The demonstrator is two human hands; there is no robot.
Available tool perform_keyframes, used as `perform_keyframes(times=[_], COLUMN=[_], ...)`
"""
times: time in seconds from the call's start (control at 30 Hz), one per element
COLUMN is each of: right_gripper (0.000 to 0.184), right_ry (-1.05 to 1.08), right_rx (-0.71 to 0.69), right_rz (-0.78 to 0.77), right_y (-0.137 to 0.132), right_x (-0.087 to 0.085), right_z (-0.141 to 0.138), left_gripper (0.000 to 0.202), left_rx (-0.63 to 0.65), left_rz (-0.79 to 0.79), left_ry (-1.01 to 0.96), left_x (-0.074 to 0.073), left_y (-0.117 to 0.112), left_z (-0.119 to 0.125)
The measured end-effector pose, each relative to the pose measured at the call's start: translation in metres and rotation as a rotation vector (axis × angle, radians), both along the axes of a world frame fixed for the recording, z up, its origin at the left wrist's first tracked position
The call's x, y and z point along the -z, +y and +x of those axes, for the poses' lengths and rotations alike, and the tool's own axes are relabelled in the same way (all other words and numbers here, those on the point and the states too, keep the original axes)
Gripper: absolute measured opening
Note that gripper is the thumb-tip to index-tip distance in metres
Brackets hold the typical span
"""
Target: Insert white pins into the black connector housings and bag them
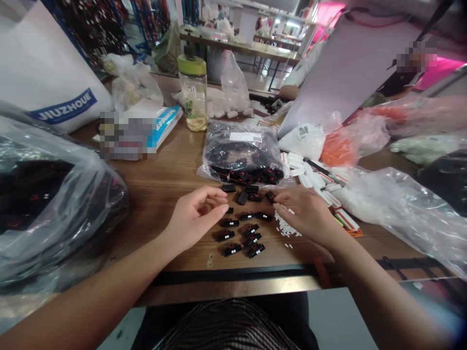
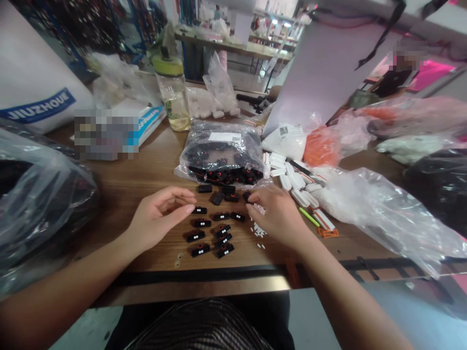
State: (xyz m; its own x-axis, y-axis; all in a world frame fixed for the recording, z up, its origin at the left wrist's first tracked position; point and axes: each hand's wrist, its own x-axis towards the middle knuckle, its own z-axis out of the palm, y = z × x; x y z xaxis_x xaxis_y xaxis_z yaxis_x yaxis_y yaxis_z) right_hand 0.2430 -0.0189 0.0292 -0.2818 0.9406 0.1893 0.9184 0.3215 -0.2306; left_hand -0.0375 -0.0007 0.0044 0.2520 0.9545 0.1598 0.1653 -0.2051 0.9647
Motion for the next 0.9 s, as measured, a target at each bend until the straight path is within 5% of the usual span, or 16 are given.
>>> perform_keyframes(times=[0.13,0.3,0.5,0.73,0.9], right_gripper=[0.018,0.012,0.011,0.011,0.014], right_ry=[-0.231,-0.164,0.025,-0.071,-0.008], right_rx=[0.15,0.178,-0.007,-0.181,-0.27], right_rz=[0.025,-0.03,0.178,0.316,0.284], right_y=[0.015,0.015,-0.012,-0.019,-0.012], right_x=[0.005,0.003,-0.021,-0.021,-0.017], right_z=[0.0,-0.005,-0.042,-0.1,-0.114], left_gripper=[0.017,0.012,0.01,0.015,0.017], left_rx=[0.023,0.03,0.091,0.089,0.125], left_rz=[0.048,0.122,0.368,-0.067,-0.174], left_ry=[0.009,0.06,0.133,-0.147,-0.286], left_x=[-0.002,-0.002,-0.002,-0.001,-0.007], left_y=[-0.003,-0.004,-0.009,-0.008,-0.003], left_z=[0.0,-0.001,0.004,0.006,0.001])
